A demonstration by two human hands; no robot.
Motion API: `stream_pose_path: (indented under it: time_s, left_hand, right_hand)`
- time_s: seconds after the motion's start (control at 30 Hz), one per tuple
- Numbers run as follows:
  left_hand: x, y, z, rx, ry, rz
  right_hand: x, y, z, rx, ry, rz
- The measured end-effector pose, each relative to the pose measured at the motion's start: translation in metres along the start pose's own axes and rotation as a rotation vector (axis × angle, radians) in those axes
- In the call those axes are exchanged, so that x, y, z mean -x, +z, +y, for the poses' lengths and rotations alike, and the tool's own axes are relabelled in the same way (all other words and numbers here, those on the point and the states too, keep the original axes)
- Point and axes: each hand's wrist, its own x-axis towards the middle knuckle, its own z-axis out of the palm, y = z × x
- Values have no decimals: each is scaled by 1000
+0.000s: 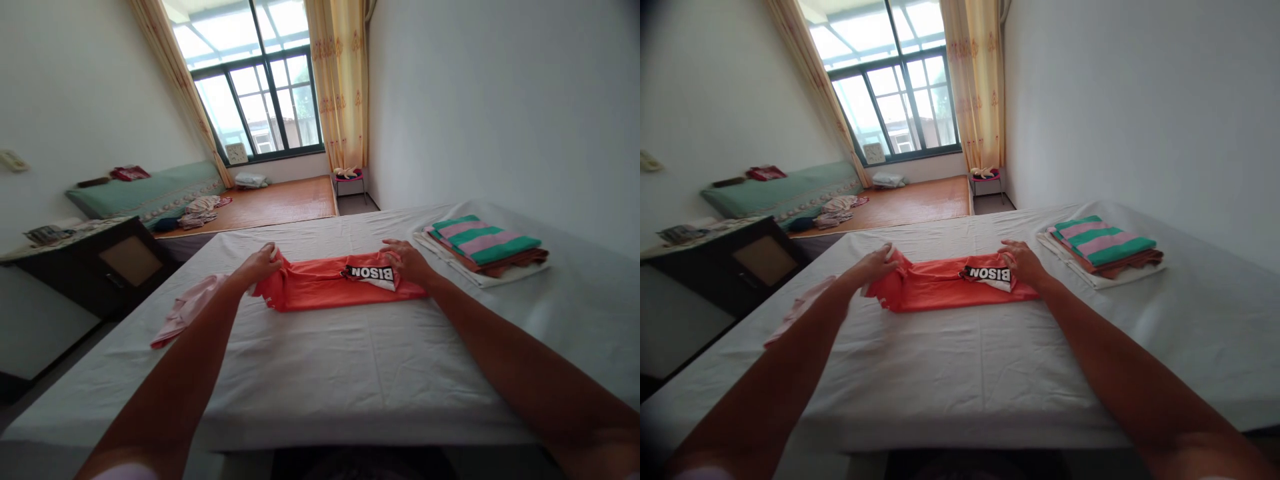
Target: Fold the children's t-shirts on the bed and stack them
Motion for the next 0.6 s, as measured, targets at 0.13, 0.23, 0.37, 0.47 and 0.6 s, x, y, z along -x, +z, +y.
stream_pose_path:
  time_s: [0.13,0.23,0.37,0.47,0.6]
  left_hand:
    - [-8,30,61,-77,159,-115]
    - [-15,48,87,38,152,-235]
    - [-24,35,87,512,119,-85]
    - [-23,22,72,610,37,29]
    - [-7,33,60,123,-14,-70]
  right_hand:
    - [3,1,0,27,-44,-48]
    - [5,0,-1,38,-54,-92]
    - [4,-5,3,32,-53,-102]
    - [3,-7,5,19,-36,-102]
    - [3,-5,2,18,-32,-115]
